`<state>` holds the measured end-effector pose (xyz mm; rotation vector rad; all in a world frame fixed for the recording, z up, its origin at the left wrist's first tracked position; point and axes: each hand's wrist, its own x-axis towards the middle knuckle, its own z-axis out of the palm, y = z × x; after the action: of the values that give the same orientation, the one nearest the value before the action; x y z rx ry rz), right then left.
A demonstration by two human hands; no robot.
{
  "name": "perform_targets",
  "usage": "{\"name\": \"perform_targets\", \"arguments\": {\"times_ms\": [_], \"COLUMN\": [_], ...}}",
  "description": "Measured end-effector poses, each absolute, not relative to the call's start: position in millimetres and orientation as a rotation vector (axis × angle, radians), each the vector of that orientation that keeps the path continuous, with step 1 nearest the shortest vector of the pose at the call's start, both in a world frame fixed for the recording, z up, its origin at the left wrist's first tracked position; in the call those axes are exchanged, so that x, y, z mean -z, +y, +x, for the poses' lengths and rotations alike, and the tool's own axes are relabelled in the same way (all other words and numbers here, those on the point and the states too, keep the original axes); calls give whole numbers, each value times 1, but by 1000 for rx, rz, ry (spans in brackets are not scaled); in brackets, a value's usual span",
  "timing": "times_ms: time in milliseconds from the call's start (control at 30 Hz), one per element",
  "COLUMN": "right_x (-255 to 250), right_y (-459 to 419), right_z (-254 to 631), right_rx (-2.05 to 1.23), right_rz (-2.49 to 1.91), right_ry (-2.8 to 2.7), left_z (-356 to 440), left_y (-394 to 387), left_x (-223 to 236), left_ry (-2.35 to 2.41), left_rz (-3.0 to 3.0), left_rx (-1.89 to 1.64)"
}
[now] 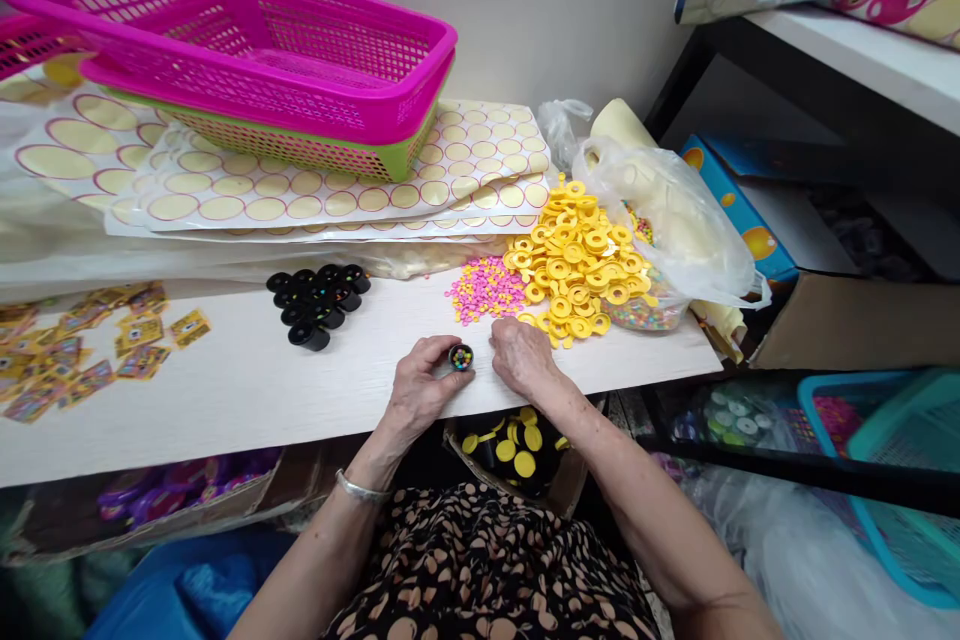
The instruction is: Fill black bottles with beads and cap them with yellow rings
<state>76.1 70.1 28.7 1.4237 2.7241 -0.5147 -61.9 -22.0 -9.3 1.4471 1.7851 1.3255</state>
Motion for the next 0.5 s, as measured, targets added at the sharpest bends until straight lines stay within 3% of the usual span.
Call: {"name": "perform_targets", "arguments": {"times_ms": [500], "right_x": [-9], "right_y": [51], "right_z": [89], "right_rx": [1015], "right_rz": [1441], "right_ry": [3129], "left_z": [-62], "left_y": [-23], "left_x": [2], "left_ry": [1779], "left_rz": [1515], "left_rx": [-1333]}}
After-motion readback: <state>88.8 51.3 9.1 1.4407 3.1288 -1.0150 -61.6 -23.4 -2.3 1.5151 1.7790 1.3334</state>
